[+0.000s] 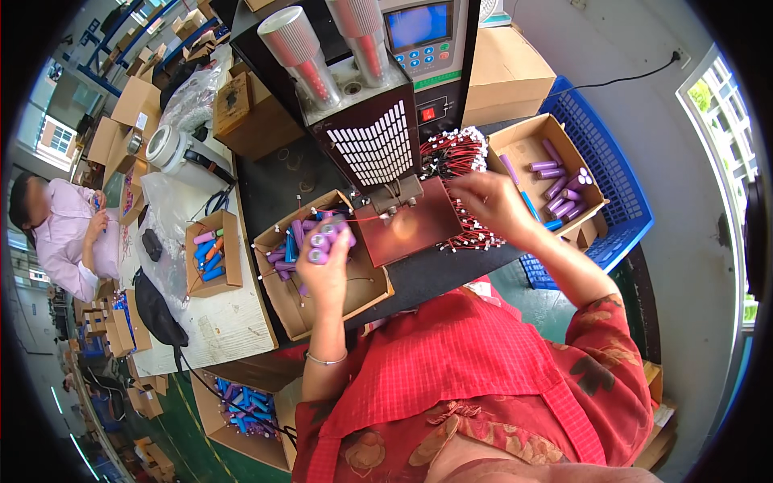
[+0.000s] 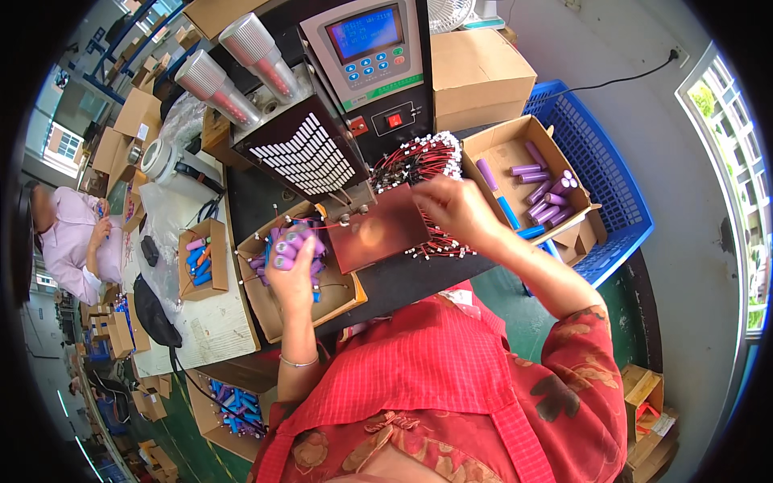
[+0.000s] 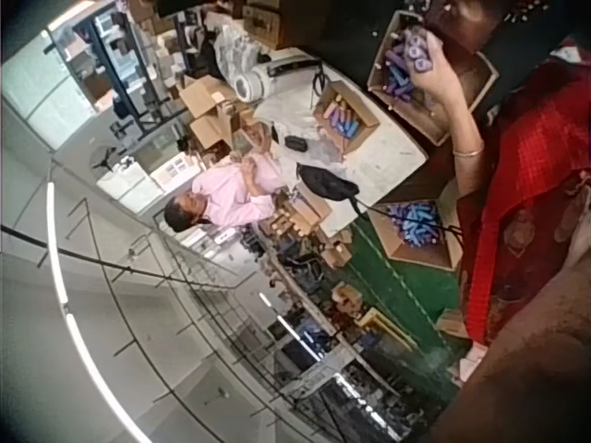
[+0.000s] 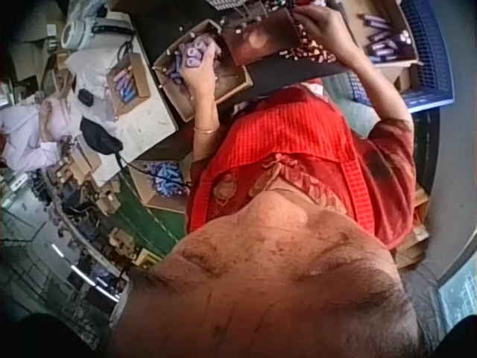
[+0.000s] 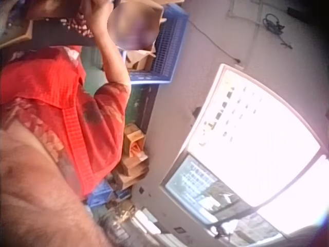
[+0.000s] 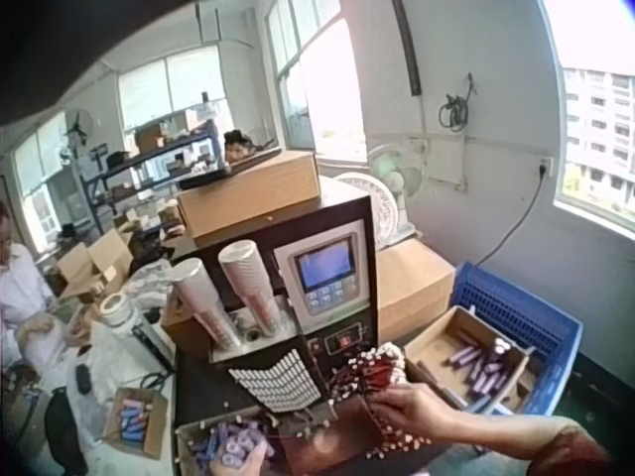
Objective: The person attaches wire leads to cylindrical batteries using a spot welding machine and places the assembled batteries into boxes by hand.
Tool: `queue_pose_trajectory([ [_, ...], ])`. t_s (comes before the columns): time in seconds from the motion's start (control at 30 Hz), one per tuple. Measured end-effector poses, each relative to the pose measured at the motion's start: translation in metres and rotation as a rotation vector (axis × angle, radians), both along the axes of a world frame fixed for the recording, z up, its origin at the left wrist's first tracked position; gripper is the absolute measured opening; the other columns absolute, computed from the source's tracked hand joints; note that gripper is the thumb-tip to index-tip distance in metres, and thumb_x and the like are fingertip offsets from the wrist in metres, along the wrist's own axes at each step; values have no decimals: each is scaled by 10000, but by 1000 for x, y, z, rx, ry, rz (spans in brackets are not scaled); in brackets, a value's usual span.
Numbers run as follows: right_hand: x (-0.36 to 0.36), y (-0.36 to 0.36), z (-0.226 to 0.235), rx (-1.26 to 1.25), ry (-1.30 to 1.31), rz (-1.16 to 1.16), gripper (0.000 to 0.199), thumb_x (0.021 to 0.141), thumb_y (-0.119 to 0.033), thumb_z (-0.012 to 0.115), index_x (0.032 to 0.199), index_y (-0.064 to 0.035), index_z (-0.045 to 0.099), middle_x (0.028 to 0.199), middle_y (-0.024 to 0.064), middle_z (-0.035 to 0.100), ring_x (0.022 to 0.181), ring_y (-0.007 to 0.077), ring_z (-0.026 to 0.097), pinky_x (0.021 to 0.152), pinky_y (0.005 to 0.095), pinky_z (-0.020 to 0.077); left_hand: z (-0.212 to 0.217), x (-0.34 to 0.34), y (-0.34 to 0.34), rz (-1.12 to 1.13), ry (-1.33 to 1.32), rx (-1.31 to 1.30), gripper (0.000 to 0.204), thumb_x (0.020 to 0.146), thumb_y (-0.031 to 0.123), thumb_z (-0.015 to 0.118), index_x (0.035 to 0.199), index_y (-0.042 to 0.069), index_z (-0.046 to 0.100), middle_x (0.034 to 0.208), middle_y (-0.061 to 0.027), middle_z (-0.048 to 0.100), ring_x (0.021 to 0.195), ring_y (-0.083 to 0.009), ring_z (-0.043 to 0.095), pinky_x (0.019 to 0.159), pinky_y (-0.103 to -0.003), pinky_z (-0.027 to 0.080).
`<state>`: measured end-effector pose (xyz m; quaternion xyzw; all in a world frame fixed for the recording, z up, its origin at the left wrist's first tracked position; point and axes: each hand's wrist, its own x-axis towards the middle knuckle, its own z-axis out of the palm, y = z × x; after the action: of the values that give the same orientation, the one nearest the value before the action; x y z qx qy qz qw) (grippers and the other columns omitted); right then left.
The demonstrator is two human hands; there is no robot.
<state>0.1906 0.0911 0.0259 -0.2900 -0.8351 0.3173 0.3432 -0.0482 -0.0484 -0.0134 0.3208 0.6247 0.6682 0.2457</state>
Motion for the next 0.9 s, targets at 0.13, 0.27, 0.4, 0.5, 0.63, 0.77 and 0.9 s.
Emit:
queue_pose_trajectory([
  [0.13,-3,53,-9,412,-171,-45,147,734,-52,596,878,-44,628,872,107,574,850,277,564,729,362,472,0,-26,-14,69,-62,116,236,770,-77,611,1001,-42,574,810,-28,589,645,-79,544,604,-201,463],
  [0.27,-19,79,-27,704,-339,50,167,727,-109,549,862,-95,647,972,57,565,944,224,514,787,343,423,12,-30,-20,115,-100,67,245,773,-38,630,1013,-38,578,818,-46,590,670,-106,558,641,-217,465],
  [0.4,-19,92,-31,801,-516,71,63,690,-147,561,707,-98,595,905,35,568,899,199,527,727,331,427,9,-35,-26,185,69,-7,272,772,3,651,1035,-27,586,977,-45,578,833,-116,560,790,-239,446],
  [0.5,-14,92,-17,727,-311,11,71,698,-152,596,739,-100,624,763,26,591,741,210,571,641,330,456,21,-11,-26,20,-98,22,335,805,24,617,1121,-43,530,1004,-81,595,877,-139,579,833,-272,452],
  [0.63,-10,76,21,503,-146,-64,117,777,-146,611,844,-52,632,772,87,604,727,271,580,646,372,476,26,20,-8,-246,-177,21,390,831,40,581,1193,-50,468,1055,-129,593,957,-204,583,863,-303,448],
  [0.77,-7,58,43,-22,41,-18,111,837,-104,568,870,0,592,726,59,577,679,149,551,634,288,453,12,35,15,-307,-34,51,263,824,51,604,1063,-45,554,954,-50,596,828,-114,565,774,-243,446],
  [0.9,0,16,25,-831,199,212,184,881,-224,560,834,-47,566,626,-30,505,556,37,439,499,190,349,8,42,29,-318,194,9,173,790,61,635,942,-5,585,847,-64,590,740,-128,545,698,-258,438],
])
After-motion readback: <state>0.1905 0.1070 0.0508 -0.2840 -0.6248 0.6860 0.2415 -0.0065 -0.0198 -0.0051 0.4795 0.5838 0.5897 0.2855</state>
